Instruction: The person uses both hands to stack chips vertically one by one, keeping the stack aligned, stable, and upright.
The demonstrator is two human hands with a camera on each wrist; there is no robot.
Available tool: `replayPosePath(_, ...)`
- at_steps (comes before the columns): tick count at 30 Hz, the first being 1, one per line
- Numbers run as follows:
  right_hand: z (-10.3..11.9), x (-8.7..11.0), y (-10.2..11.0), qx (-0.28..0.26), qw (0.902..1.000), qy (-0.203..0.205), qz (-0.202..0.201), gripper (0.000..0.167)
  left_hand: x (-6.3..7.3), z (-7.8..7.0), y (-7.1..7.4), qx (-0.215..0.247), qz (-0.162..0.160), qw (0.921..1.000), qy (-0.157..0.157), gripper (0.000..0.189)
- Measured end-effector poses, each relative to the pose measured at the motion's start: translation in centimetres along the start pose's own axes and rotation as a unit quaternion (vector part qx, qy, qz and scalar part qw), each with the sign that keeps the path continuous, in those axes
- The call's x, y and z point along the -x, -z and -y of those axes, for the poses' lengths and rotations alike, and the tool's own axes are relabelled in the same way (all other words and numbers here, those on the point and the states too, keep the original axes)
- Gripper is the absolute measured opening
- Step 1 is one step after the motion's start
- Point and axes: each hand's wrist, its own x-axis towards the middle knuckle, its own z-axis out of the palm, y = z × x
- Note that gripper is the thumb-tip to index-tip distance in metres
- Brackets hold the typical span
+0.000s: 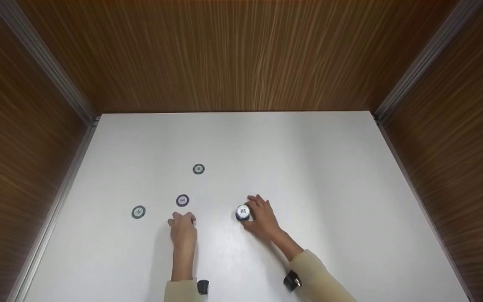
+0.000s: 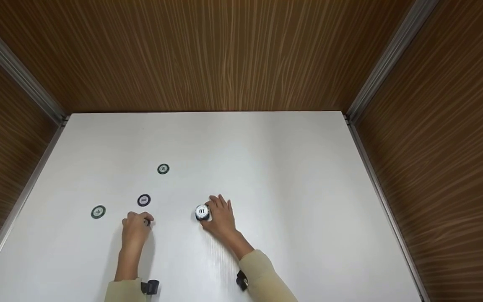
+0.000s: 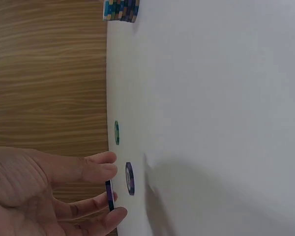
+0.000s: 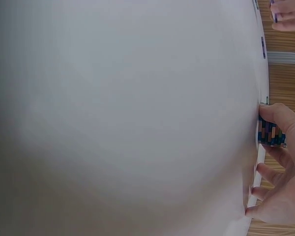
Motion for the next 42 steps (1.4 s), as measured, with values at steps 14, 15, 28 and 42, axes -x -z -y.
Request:
replayPosePath(14,0.1,0.0,0.0,0.006,0.9998,0.017,-0.007,0.045,0.1,-2.8,-1.2,-0.035,-0.005,0.9964,-0.077,0.015)
replayPosePath(15,0.1,0.0,0.0,0.007,0.9998,0.017,-0.007,0.045,0.2,-3.0,-1.3,-0.037,-0.005,0.9960,-0.081,0.015)
replayPosePath(28,0.1,0.0,-0.2,0.005,0.9996,0.021,-0.019,0.045,0.3,-5.1,-2.4,-0.042,0.005,0.9925,-0.115,0.015)
replayPosePath(42,0.4,0.3,0.0,0.003,1.0000,-0.002,-0.002,0.045,-0.1,-6.6,-3.4,-0.042,0.031,0.9888,-0.140,0.011)
